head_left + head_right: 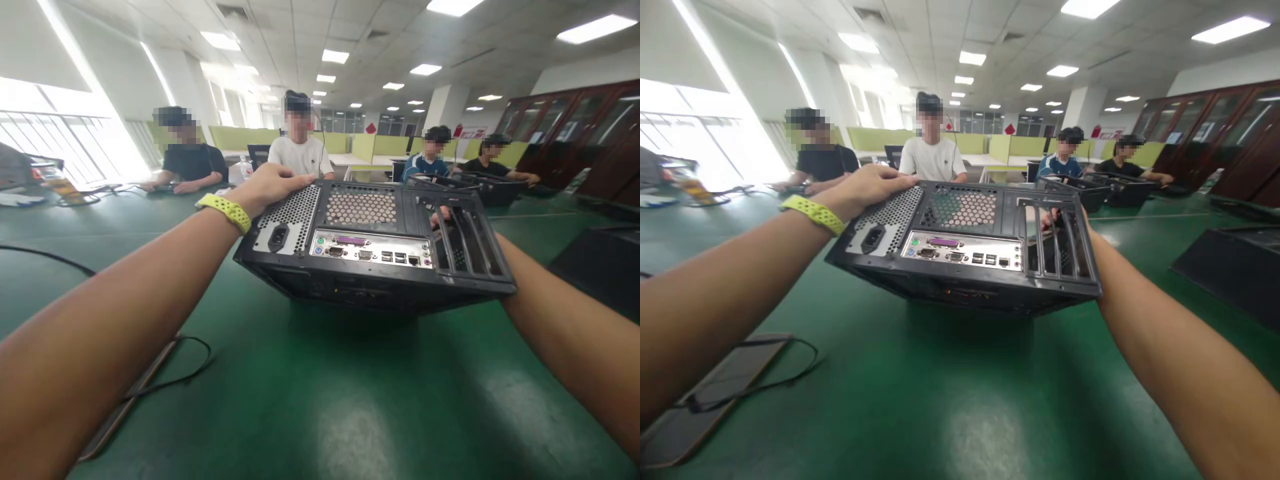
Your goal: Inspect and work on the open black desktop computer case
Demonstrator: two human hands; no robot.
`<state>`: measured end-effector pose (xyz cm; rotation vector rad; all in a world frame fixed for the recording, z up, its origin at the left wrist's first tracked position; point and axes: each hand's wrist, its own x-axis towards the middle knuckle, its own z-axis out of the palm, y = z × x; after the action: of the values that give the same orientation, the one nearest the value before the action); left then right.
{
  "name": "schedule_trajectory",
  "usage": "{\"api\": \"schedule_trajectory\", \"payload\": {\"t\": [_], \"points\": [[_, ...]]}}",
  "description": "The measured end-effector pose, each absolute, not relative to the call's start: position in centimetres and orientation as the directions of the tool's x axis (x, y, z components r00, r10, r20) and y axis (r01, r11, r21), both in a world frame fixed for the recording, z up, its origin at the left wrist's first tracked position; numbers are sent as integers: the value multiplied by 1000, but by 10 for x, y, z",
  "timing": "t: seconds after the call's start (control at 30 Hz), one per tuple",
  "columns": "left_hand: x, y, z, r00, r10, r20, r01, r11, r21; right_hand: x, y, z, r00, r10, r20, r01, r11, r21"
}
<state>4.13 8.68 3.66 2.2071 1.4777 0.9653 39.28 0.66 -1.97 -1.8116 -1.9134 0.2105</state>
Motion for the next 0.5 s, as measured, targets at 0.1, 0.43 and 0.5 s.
{"api": "schedule_trajectory", "payload": {"t": [0.1,0.43,0.5], "points": [[37,84,32,242,891,384,678,-439,590,399,9,-22,11,967,254,806,142,-574],[-32,-24,-3,451,613,649,576,-755,313,378,-88,-41,-153,877,456,569,455,-685],[-54,-52,-30,538,540,648,484,-827,287,368,-122,-60,-206,820,534,477,560,-677]]}}
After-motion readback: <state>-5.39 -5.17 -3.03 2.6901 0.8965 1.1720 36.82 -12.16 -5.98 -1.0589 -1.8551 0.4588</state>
